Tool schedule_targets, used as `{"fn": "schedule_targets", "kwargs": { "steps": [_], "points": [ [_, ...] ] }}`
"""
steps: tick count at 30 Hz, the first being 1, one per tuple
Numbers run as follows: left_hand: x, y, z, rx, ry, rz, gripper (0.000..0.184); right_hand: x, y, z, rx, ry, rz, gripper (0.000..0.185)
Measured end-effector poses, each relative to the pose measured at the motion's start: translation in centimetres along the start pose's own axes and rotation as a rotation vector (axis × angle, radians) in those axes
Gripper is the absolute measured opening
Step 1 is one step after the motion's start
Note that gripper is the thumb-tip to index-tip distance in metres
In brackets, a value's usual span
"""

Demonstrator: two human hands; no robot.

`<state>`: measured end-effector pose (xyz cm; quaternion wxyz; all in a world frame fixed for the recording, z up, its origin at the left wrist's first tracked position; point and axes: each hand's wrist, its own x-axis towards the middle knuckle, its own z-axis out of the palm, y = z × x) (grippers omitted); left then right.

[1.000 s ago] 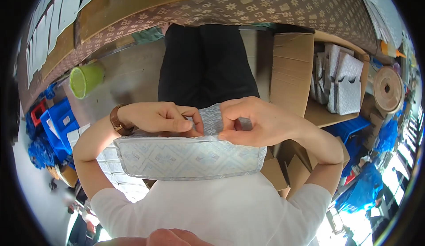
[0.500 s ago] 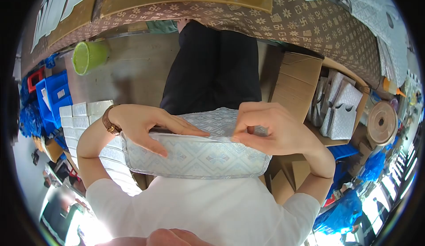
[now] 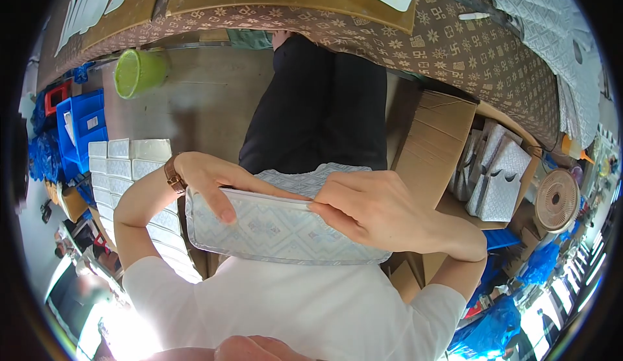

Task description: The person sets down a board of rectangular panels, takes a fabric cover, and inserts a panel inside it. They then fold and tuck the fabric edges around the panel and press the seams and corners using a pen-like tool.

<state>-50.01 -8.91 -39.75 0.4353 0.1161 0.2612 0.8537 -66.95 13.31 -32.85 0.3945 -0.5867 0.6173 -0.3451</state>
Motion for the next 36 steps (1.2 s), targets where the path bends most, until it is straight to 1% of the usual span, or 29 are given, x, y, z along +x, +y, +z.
{"fn": "schedule_targets", "kwargs": {
  "steps": [2,5,7,9,12,14,17,18,20,21,22,24,25,26,28,29,36],
  "points": [
    [0.1,0.2,0.0,-0.018,-0.014,-0.012,0.087,-0.2,-0.2,0.0,-0.005,0.010,0.013,0.008],
    [0.3,0.7,0.5,0.025,-0.015,-0.035,0.089,-0.2,-0.2,0.1,-0.013,0.018,0.026,0.011],
    [0.4,0.9,0.6,0.060,-0.025,-0.024,0.090,-0.2,-0.2,0.1,0.009,0.034,0.017,0.008],
    [0.5,0.9,0.6,0.130,-0.046,0.004,0.091,-0.2,-0.1,0.2,0.020,0.044,0.015,0.008],
    [0.5,0.9,0.6,0.145,-0.041,0.000,0.091,-0.1,0.0,0.2,0.053,0.070,0.008,0.007],
    [0.4,0.8,0.5,0.151,-0.035,-0.002,0.090,-0.1,0.0,-0.1,0.050,0.051,0.005,0.006],
    [0.3,0.6,0.2,0.374,-0.048,0.032,0.092,-0.2,0.4,-0.6,0.046,0.007,-0.002,0.004],
    [0.2,0.6,0.3,0.374,-0.050,0.030,0.092,-0.3,0.9,-0.6,0.165,0.001,0.033,0.004],
    [0.1,0.9,0.5,0.424,-0.004,0.073,0.083,-0.4,1.6,-0.5,0.400,-0.007,0.102,0.007],
    [0.2,1.2,0.6,0.449,0.017,0.096,0.078,-0.4,1.6,-0.6,0.399,-0.003,0.106,0.007],
    [0.3,1.5,0.6,0.450,0.012,0.096,0.078,-0.3,1.4,-0.7,0.463,-0.038,0.224,0.009],
    [0.7,2.7,0.6,0.395,0.142,-0.044,0.062,0.0,1.2,-0.9,0.594,-0.103,0.457,0.012],
    [0.9,3.3,0.6,0.366,0.208,-0.114,0.055,0.1,1.2,-0.9,0.593,-0.097,0.458,0.012],
    [1.3,3.8,0.6,0.369,0.203,-0.116,0.055,0.1,1.3,-0.9,0.630,-0.130,0.489,0.012],
    [2.6,4.7,0.7,0.337,0.336,-0.276,0.039,0.3,1.5,-1.0,0.700,-0.199,0.549,0.012],
    [3.0,4.9,0.7,0.321,0.402,-0.355,0.033,0.3,1.5,-1.1,0.697,-0.195,0.552,0.012],
    [4.1,5.2,1.1,0.431,0.382,-0.330,0.030,-0.2,1.4,-0.9,0.662,-0.174,0.513,0.012]
  ]
}}
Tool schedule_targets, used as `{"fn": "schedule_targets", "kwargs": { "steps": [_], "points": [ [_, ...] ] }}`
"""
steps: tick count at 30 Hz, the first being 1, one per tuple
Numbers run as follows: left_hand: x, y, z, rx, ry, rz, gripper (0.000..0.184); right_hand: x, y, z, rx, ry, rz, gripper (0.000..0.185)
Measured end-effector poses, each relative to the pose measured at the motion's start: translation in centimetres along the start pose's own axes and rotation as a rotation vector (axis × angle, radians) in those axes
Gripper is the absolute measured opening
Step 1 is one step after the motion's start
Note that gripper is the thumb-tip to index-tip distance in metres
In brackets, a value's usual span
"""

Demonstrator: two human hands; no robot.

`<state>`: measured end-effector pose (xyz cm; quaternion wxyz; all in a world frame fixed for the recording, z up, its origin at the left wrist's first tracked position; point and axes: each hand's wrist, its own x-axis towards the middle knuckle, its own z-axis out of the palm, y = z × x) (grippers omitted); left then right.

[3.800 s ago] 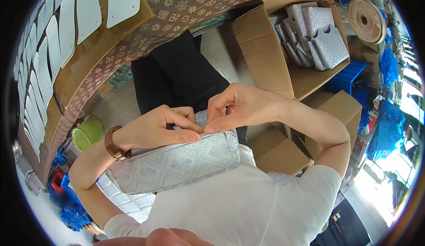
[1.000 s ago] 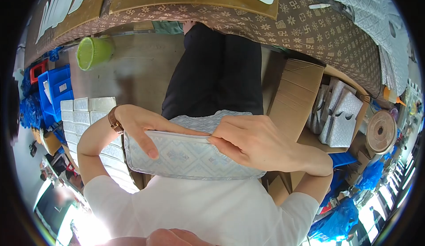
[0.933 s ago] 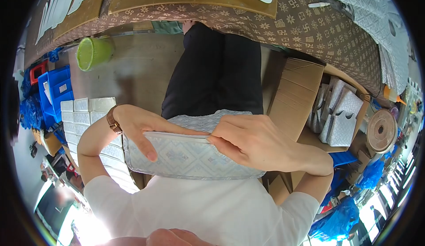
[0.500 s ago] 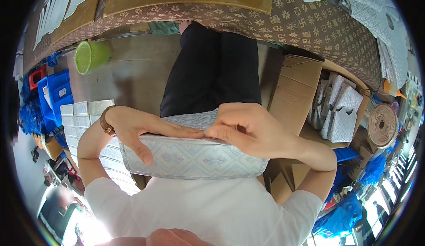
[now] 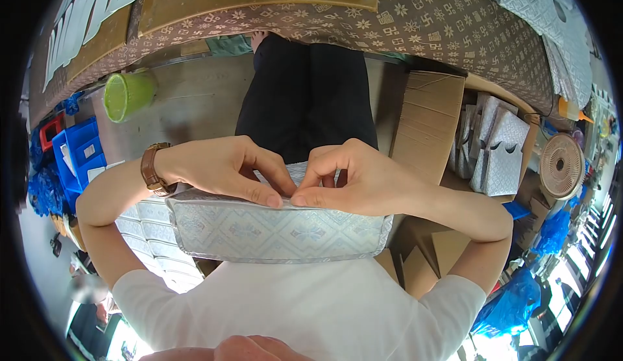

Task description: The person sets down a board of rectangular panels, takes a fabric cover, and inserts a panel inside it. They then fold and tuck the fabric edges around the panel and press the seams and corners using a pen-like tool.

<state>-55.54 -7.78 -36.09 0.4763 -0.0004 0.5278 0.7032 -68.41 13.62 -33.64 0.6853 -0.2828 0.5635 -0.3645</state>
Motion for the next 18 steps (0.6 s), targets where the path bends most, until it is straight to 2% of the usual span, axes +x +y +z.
{"fn": "schedule_targets", "kwargs": {
  "steps": [2,5,9,12,16,18],
  "points": [
    [0.0,-0.2,0.1,0.024,0.002,0.007,0.030,0.1,0.0,0.1,0.003,-0.009,0.009,0.011],
    [0.3,-1.1,0.2,0.108,-0.051,0.236,0.035,0.4,-0.1,0.4,0.006,-0.027,0.027,0.011],
    [-0.2,-0.8,0.1,0.121,-0.079,0.155,0.025,0.8,-0.3,0.7,-0.039,-0.037,-0.029,0.011],
    [-0.8,-2.5,-0.2,0.043,-0.077,0.188,0.024,0.7,-0.3,0.9,-0.246,0.005,-0.217,0.012],
    [-0.7,-2.7,-0.4,0.053,-0.109,0.226,0.025,2.0,-1.3,0.5,-0.150,-0.099,-0.107,0.012],
    [-0.9,-3.2,-0.4,0.074,-0.115,0.243,0.025,2.4,-0.8,0.9,-0.136,-0.115,-0.119,0.012]
  ]
}}
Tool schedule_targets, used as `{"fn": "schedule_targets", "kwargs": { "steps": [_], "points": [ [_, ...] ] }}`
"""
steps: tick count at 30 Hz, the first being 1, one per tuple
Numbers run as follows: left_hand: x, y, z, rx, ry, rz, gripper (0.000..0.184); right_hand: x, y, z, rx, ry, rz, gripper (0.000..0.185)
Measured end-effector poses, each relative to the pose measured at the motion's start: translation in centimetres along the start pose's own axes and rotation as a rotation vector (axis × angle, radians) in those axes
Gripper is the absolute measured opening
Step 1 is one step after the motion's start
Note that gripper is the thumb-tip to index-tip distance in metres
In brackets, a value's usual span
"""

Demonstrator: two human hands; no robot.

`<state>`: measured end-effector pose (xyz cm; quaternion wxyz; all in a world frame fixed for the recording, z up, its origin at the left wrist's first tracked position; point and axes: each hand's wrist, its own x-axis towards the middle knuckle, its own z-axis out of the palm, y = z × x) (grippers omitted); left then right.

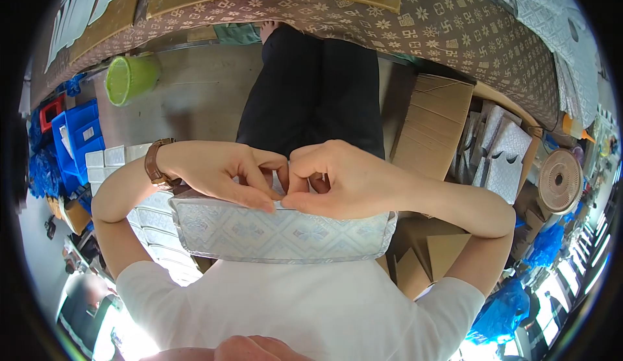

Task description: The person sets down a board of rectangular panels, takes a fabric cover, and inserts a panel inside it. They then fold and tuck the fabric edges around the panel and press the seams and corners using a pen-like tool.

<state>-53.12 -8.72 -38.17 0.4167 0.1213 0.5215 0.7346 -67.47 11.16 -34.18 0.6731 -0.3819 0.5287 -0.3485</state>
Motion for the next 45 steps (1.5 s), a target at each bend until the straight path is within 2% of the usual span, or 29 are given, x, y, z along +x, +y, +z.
{"fn": "schedule_targets", "kwargs": {
  "steps": [3,8,12,15,16,19,21,29,31,33,35,40,45],
  "points": [
    [-1.3,-1.8,0.2,-0.154,0.040,0.047,0.024,0.5,0.5,0.4,0.039,-0.023,-0.028,0.013],
    [-2.0,-2.1,0.3,-0.203,0.044,0.043,0.022,1.5,0.2,0.4,0.012,-0.064,0.006,0.014],
    [-2.2,-3.9,0.4,-0.147,0.003,0.086,0.028,2.2,0.2,0.4,0.063,-0.111,0.053,0.013],
    [-4.4,-5.2,1.4,-0.335,0.086,0.235,0.050,1.9,0.7,0.0,0.028,-0.141,0.029,0.013],
    [-4.8,-5.7,1.7,-0.337,0.114,0.248,0.050,1.7,1.0,-0.1,0.052,-0.116,0.033,0.012],
    [-5.7,-7.4,3.0,-0.347,0.130,0.339,0.069,1.4,1.3,-0.2,0.099,-0.086,0.045,0.012],
    [-5.8,-8.8,3.9,-0.413,0.161,0.293,0.071,1.6,1.2,-0.3,0.073,-0.088,0.034,0.012],
    [-5.7,-10.8,5.4,-0.520,0.182,0.318,0.066,1.9,0.5,0.0,-0.001,-0.084,0.028,0.013],
    [-5.7,-10.7,5.8,-0.522,0.190,0.291,0.065,1.7,0.5,0.2,-0.011,-0.080,0.020,0.014],
    [-5.8,-11.1,5.5,-0.456,0.206,0.144,0.065,1.6,0.5,0.3,-0.031,-0.075,-0.006,0.014],
    [-5.9,-11.1,5.5,-0.440,0.206,0.108,0.061,1.5,0.5,0.4,-0.041,-0.070,-0.020,0.014],
    [-6.0,-10.1,5.8,-0.402,0.268,0.216,0.052,1.4,0.5,0.4,-0.057,-0.072,-0.065,0.012],
    [-5.7,-6.8,4.6,-0.238,0.362,0.368,0.042,2.0,-0.7,0.7,-0.076,-0.089,-0.096,0.006]
  ]
}}
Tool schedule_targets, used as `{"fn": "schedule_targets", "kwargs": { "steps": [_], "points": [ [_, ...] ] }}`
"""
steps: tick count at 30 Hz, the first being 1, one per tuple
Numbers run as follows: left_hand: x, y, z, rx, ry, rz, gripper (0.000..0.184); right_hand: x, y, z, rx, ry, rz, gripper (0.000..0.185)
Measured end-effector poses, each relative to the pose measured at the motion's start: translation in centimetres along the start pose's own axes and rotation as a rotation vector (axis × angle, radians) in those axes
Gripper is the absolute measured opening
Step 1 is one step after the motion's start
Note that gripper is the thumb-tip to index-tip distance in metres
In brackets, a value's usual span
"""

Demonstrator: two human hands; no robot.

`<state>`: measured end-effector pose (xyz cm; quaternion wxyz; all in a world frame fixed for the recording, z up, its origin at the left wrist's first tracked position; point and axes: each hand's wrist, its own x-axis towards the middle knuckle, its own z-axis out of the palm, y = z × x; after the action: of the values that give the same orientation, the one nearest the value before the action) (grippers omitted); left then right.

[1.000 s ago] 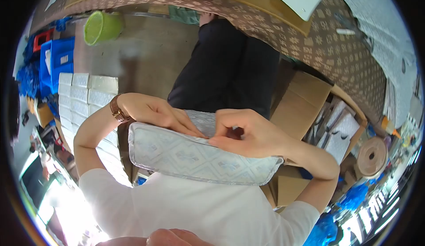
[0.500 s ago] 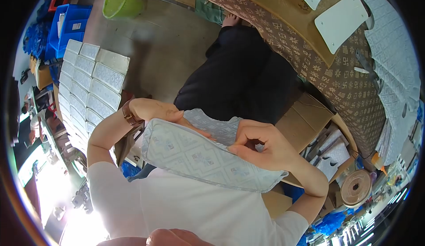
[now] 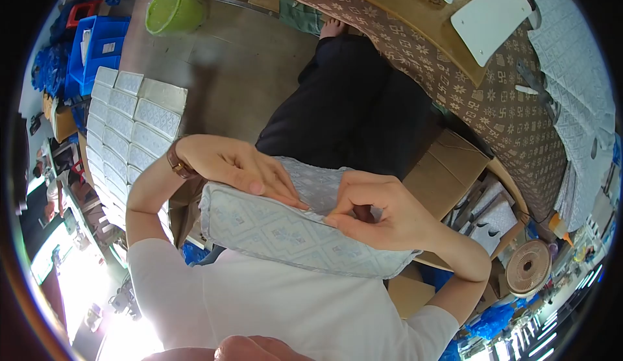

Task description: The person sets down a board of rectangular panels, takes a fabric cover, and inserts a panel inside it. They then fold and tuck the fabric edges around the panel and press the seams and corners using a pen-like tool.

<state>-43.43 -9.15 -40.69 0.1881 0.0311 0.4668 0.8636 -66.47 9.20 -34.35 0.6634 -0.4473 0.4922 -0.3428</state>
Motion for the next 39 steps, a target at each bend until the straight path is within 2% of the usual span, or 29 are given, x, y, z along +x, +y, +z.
{"fn": "schedule_targets", "kwargs": {
  "steps": [2,3,6,14,18,22,27,30,33,35,39],
  "points": [
    [0.9,1.6,-1.0,0.021,-0.118,-0.131,0.035,0.1,-0.2,0.0,-0.010,0.005,-0.006,0.005],
    [1.4,2.3,-0.7,0.022,-0.129,-0.130,0.035,0.2,-0.3,0.1,-0.024,0.002,-0.016,0.005],
    [2.6,4.4,0.2,0.118,-0.009,-0.399,0.034,0.1,-0.1,0.2,-0.049,0.005,-0.034,0.004],
    [3.1,3.8,0.1,0.191,-0.181,-0.267,0.036,0.6,0.3,0.2,0.056,-0.043,0.052,0.004],
    [3.1,3.7,0.5,0.204,-0.165,-0.256,0.037,1.4,0.1,0.7,0.071,-0.097,0.114,0.008],
    [1.5,2.1,-0.7,0.063,-0.153,-0.263,0.036,1.5,-0.5,1.2,-0.170,-0.062,-0.046,0.011],
    [1.9,2.2,-0.7,0.134,-0.196,-0.205,0.035,2.9,0.0,1.3,0.035,-0.114,0.063,0.011],
    [1.8,2.1,-1.1,0.106,-0.239,-0.244,0.025,3.6,-0.2,1.6,0.094,-0.148,0.080,0.011],
    [0.3,1.4,-1.0,0.007,-0.152,-0.200,0.031,3.2,-0.5,2.0,-0.092,-0.073,-0.023,0.011],
    [-0.2,1.3,-1.1,-0.039,-0.110,-0.184,0.035,4.1,-0.5,1.9,-0.050,-0.093,-0.007,0.012],
    [0.1,1.3,-1.5,0.163,-0.203,-0.157,0.033,5.3,-0.4,2.2,0.013,-0.143,0.020,0.013]
  ]
}}
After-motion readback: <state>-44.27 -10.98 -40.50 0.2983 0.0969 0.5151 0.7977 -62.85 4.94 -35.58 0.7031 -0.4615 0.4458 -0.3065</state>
